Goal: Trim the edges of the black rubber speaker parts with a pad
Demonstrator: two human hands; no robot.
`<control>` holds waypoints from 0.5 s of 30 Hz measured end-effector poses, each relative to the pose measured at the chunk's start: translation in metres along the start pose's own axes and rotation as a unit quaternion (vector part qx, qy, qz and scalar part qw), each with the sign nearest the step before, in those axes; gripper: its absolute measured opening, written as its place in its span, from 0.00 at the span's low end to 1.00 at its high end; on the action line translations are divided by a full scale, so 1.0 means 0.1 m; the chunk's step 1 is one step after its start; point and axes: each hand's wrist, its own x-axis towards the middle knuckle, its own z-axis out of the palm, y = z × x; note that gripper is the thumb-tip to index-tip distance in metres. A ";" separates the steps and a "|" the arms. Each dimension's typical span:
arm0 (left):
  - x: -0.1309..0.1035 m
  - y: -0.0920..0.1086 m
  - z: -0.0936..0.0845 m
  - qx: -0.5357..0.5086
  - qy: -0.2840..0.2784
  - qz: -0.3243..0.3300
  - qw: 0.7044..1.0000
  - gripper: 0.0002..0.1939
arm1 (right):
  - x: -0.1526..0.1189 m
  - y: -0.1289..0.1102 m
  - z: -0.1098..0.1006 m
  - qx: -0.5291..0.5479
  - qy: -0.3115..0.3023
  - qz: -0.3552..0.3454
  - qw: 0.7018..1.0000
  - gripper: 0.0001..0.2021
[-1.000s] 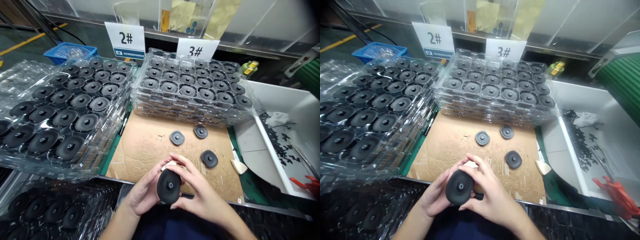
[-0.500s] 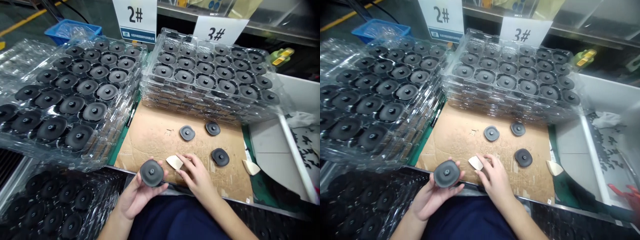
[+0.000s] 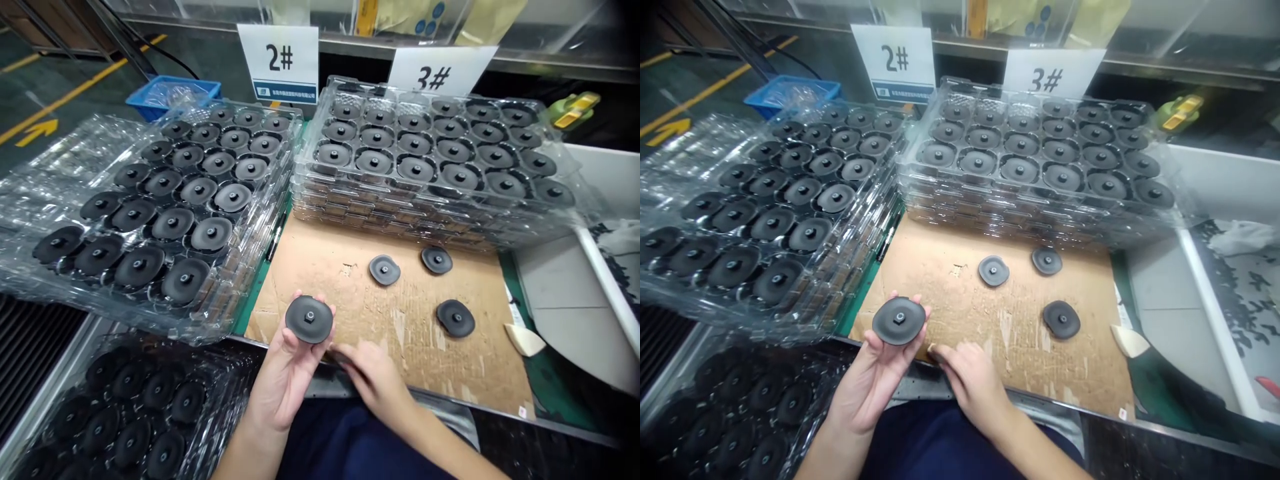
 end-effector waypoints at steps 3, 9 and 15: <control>0.02 -0.06 0.08 0.046 0.008 0.020 0.999 0.25 | 0.11 -0.19 -0.25 0.028 0.034 0.021 0.999 0.12; -0.08 -0.23 0.24 0.129 -0.003 -0.017 0.992 0.24 | 0.31 -0.76 -0.71 0.090 0.094 -0.104 0.986 0.17; -0.18 -0.16 0.34 0.190 0.034 0.038 0.980 0.25 | 0.39 -0.90 -0.74 0.101 0.026 -0.120 0.987 0.14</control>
